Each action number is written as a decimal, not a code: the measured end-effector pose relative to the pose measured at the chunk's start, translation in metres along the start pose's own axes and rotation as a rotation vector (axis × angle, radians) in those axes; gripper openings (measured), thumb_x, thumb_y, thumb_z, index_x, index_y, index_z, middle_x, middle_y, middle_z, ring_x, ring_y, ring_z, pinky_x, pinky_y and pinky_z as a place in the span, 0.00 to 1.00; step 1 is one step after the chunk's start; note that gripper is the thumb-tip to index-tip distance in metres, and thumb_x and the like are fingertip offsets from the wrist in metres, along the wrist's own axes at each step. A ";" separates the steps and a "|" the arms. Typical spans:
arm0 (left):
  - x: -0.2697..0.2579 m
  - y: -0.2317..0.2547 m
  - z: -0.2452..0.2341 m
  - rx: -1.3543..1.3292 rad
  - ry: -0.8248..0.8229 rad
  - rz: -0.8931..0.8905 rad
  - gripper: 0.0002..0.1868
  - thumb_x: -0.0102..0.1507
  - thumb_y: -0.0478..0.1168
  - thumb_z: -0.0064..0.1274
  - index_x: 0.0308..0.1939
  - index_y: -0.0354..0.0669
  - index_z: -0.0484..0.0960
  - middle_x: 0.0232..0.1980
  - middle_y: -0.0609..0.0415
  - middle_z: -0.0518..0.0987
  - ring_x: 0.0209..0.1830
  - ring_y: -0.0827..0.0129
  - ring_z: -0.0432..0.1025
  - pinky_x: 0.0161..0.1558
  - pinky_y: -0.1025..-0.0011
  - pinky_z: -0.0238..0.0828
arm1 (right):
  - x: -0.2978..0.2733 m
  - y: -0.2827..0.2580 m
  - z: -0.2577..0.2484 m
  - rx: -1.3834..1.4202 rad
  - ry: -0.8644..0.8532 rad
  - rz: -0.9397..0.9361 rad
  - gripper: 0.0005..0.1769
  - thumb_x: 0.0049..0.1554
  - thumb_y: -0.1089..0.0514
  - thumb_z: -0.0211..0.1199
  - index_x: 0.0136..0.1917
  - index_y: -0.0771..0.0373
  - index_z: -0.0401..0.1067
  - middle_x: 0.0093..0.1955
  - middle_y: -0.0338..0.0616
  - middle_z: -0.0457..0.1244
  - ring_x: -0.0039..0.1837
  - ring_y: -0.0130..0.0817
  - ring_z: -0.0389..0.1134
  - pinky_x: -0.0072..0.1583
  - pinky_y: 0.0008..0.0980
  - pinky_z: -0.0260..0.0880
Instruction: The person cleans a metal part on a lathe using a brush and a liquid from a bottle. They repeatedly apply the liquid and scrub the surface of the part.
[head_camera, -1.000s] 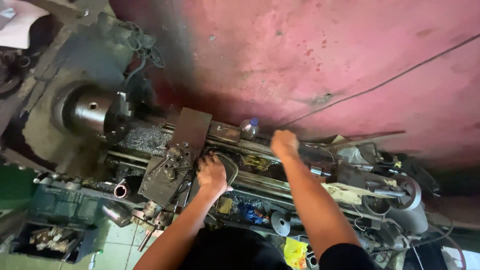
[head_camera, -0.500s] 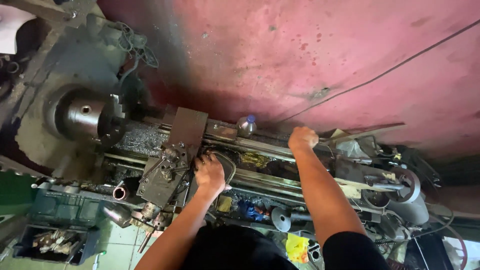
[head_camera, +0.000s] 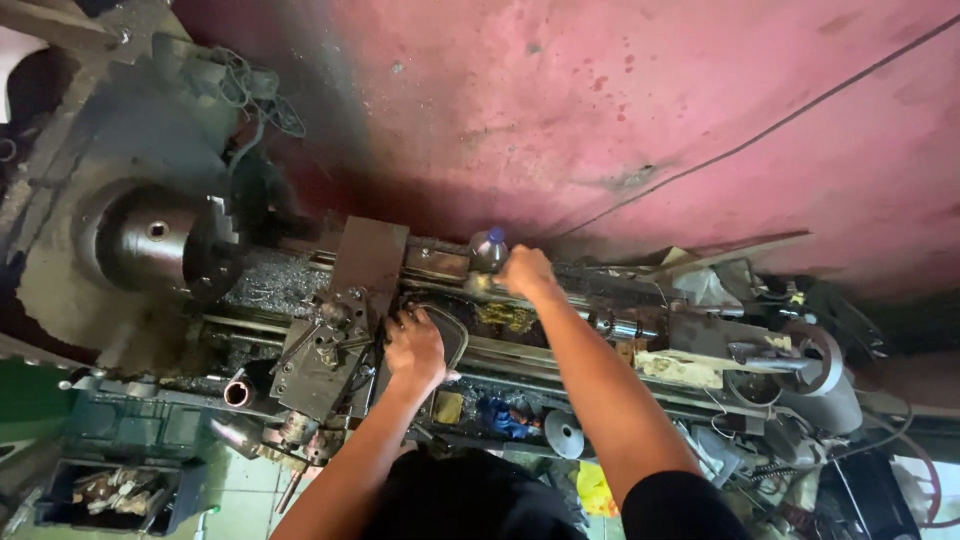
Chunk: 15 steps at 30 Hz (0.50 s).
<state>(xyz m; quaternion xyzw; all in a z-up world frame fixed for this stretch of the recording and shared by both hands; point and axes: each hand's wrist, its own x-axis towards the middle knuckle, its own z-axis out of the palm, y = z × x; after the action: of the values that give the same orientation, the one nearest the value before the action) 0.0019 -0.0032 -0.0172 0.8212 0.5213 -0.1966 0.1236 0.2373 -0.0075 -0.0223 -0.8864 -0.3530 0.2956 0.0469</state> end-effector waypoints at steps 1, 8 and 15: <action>0.001 0.000 0.006 -0.001 -0.004 0.001 0.67 0.38 0.56 0.82 0.75 0.46 0.59 0.73 0.44 0.64 0.72 0.46 0.58 0.52 0.51 0.77 | -0.003 0.015 -0.006 -0.002 -0.003 0.003 0.31 0.52 0.47 0.75 0.58 0.74 0.76 0.59 0.69 0.69 0.65 0.63 0.70 0.62 0.57 0.74; -0.012 -0.006 0.000 -0.005 0.086 0.031 0.67 0.36 0.56 0.81 0.74 0.43 0.63 0.68 0.45 0.67 0.70 0.47 0.60 0.49 0.54 0.78 | 0.003 0.119 -0.030 -0.337 0.058 0.269 0.20 0.56 0.56 0.67 0.61 0.63 0.79 0.57 0.59 0.71 0.63 0.56 0.72 0.59 0.58 0.75; 0.001 -0.002 -0.001 -0.006 -0.037 0.006 0.76 0.35 0.59 0.82 0.78 0.40 0.54 0.74 0.42 0.63 0.75 0.45 0.55 0.59 0.52 0.74 | 0.029 0.123 -0.010 -0.630 0.021 0.430 0.17 0.64 0.58 0.58 0.62 0.62 0.80 0.60 0.50 0.71 0.63 0.51 0.72 0.53 0.54 0.76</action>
<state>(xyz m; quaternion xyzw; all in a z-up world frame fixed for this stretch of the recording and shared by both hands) 0.0005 -0.0007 -0.0166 0.8186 0.5169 -0.2099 0.1366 0.3336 -0.0790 -0.0644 -0.9143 -0.2318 0.1665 -0.2874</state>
